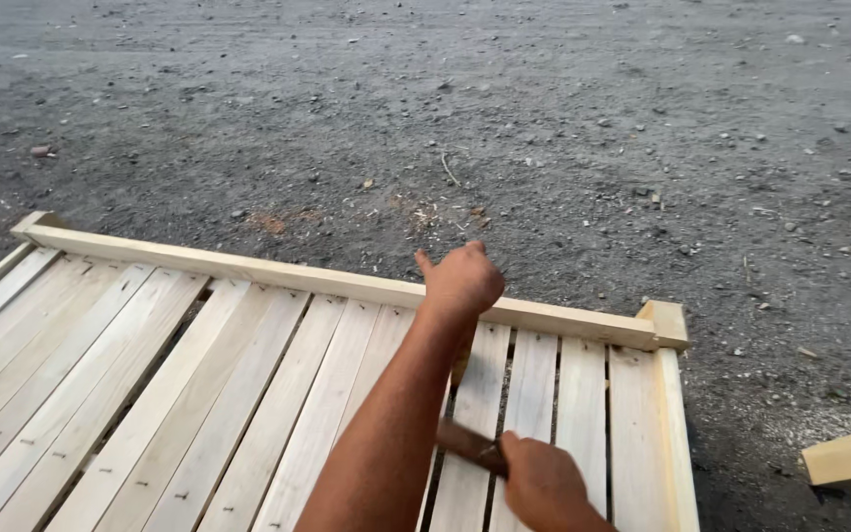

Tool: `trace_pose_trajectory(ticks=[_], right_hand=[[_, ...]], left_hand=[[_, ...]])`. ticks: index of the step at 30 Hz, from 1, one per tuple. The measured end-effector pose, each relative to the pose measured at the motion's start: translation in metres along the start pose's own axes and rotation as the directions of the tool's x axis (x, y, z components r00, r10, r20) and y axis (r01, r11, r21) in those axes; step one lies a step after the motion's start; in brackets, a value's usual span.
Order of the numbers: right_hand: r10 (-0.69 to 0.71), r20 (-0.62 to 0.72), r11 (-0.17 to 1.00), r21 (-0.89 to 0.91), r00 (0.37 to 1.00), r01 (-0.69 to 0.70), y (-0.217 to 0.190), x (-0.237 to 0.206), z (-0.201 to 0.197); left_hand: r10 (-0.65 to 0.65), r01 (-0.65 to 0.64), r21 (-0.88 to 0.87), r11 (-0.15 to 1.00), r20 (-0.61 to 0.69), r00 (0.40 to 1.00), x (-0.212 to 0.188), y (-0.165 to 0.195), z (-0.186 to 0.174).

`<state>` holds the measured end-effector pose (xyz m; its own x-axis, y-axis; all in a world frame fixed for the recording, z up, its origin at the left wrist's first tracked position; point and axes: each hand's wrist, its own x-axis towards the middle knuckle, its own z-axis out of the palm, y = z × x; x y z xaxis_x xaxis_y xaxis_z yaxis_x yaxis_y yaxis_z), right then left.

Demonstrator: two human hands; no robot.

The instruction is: The person hammers nails into a slatted wooden frame laid on gravel, using a claw hammer while holding a small wooden block against the slats as a spacer. They work along the frame's edge, repositioning the block and driving nails one at a time, with a pink bucket of nails nearby.

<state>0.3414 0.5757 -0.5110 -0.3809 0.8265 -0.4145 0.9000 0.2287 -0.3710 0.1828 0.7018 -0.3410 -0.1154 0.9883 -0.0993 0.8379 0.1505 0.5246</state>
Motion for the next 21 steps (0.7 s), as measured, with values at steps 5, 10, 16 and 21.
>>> trace_pose_trajectory(ticks=[5, 10, 16, 21], right_hand=[[-0.361, -0.041, 0.932, 0.007, 0.932, 0.362, -0.063, 0.003, 0.030], [-0.362, -0.062, 0.930, 0.043, 0.930, 0.365, -0.070, 0.007, 0.015], [0.189, 0.100, 0.980, -0.082, 0.977, -0.182, 0.013, 0.016, -0.035], [0.141, 0.068, 0.990, -0.029, 0.988, -0.139, -0.001, -0.001, -0.016]], left_hand=[[-0.043, 0.041, 0.023, 0.999, 0.069, 0.997, 0.001, 0.007, -0.003], [-0.059, 0.059, 0.012, 0.998, 0.079, 0.995, -0.001, 0.002, -0.012], [-0.066, 0.071, -0.076, 0.995, 0.068, 0.995, -0.007, -0.002, -0.008], [-0.066, 0.071, -0.078, 0.994, 0.058, 0.996, 0.005, -0.001, -0.002]])
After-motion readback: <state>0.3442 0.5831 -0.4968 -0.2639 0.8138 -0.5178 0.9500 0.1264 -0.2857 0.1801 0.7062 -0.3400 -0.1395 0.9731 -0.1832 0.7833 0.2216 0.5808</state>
